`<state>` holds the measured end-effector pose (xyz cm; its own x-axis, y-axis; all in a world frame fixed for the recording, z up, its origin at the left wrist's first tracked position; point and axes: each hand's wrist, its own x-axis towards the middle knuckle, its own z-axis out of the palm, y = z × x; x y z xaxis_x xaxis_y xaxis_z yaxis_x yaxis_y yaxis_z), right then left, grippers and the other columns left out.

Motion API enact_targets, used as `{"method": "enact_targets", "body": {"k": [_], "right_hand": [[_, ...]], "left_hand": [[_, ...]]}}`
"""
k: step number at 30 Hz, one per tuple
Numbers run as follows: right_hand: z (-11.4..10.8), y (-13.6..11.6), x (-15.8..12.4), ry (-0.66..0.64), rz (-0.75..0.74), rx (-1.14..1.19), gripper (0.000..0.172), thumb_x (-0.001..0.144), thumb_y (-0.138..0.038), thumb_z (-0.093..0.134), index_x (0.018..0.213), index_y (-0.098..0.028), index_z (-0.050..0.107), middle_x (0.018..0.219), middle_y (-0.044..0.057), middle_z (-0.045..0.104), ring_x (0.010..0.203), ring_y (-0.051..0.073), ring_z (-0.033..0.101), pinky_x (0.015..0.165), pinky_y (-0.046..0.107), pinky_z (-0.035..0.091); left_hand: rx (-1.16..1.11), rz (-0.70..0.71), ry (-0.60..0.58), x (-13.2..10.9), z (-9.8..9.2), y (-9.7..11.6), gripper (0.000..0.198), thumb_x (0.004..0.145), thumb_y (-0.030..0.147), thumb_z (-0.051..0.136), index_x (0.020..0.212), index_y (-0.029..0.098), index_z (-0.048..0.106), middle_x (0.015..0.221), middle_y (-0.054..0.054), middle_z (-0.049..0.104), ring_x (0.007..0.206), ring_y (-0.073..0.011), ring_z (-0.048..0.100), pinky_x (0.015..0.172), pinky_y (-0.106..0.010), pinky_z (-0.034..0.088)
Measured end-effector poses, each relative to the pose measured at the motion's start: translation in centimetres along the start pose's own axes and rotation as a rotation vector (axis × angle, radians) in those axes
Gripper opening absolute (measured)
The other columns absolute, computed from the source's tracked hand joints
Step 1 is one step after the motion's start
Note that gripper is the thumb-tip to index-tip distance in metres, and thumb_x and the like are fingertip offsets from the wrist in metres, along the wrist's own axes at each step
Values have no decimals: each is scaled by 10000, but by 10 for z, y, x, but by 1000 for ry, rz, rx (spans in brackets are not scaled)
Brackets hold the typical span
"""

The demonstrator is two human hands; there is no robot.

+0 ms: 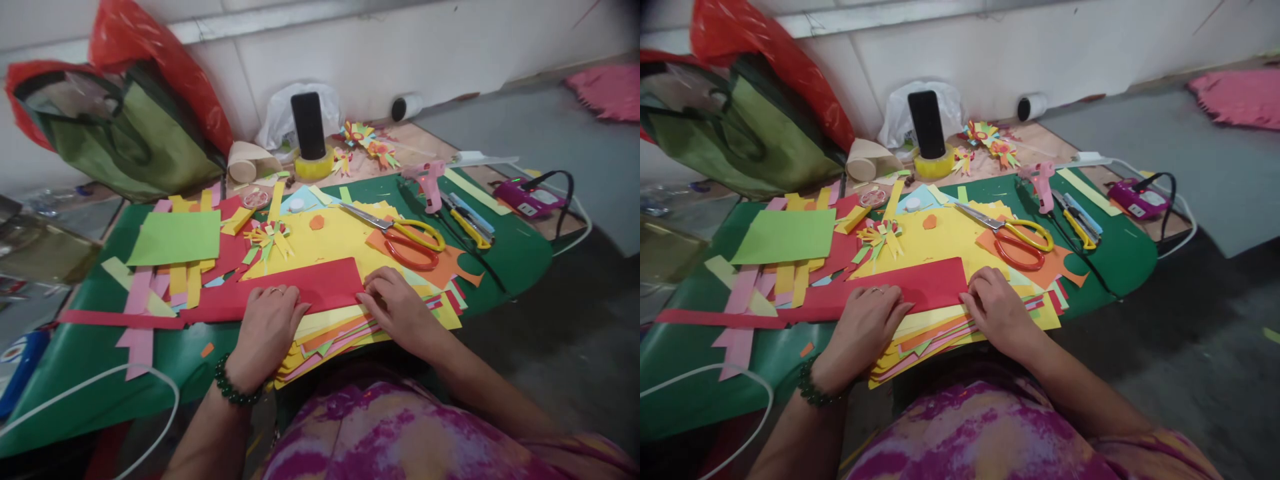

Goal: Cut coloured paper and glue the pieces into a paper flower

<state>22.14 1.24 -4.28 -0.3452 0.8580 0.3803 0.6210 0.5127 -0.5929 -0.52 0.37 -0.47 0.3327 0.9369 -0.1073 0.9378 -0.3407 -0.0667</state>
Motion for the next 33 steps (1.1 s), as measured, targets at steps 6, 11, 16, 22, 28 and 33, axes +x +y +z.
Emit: {"method": "enact_targets", "body": {"k": [6,11,16,22,28,33], "right_hand": [[2,1,0,5,-1,-25,188,899,-148,536,735,-204,462,850,77,559,820,212,521,725,362,482],[3,2,0,37,-13,-27,196,908,-166,541,729,-202,471,843,71,561,817,205,525,727,354,482],[3,3,0,42,-15,-39,197,914,-174,542,729,-201,479,833,69,562,803,202,528,720,355,486],[4,3,1,35,-21,-69,187,908,-167,542,732,-205,494,834,70,568,799,205,538,709,359,486],[4,3,1,40,-17,-111,195,930,-201,532,739,-208,492,813,67,559,784,207,519,707,356,476],[4,4,2,24,-20,-170,205,931,-231,536,731,-208,496,808,74,557,776,220,511,692,362,465]], "left_hand": [[-12,-1,3,0,-1,0,262,966,314,436,833,164,604,739,-68,639,781,-257,612,735,-370,352],[1,-12,-18,0,-1,1,259,969,308,427,832,166,594,765,-70,645,797,-258,616,761,-380,355],[7,1,23,-1,1,1,245,964,295,428,814,173,579,750,-69,639,778,-256,609,764,-380,354],[6,14,78,-1,4,0,231,958,283,421,799,187,558,729,-65,630,755,-252,595,762,-374,349],[18,30,60,0,1,0,252,968,283,403,803,175,561,729,-72,625,752,-257,595,765,-383,350],[-12,65,61,1,2,-3,248,971,272,404,807,171,561,719,-64,622,731,-245,591,729,-366,338]]}}
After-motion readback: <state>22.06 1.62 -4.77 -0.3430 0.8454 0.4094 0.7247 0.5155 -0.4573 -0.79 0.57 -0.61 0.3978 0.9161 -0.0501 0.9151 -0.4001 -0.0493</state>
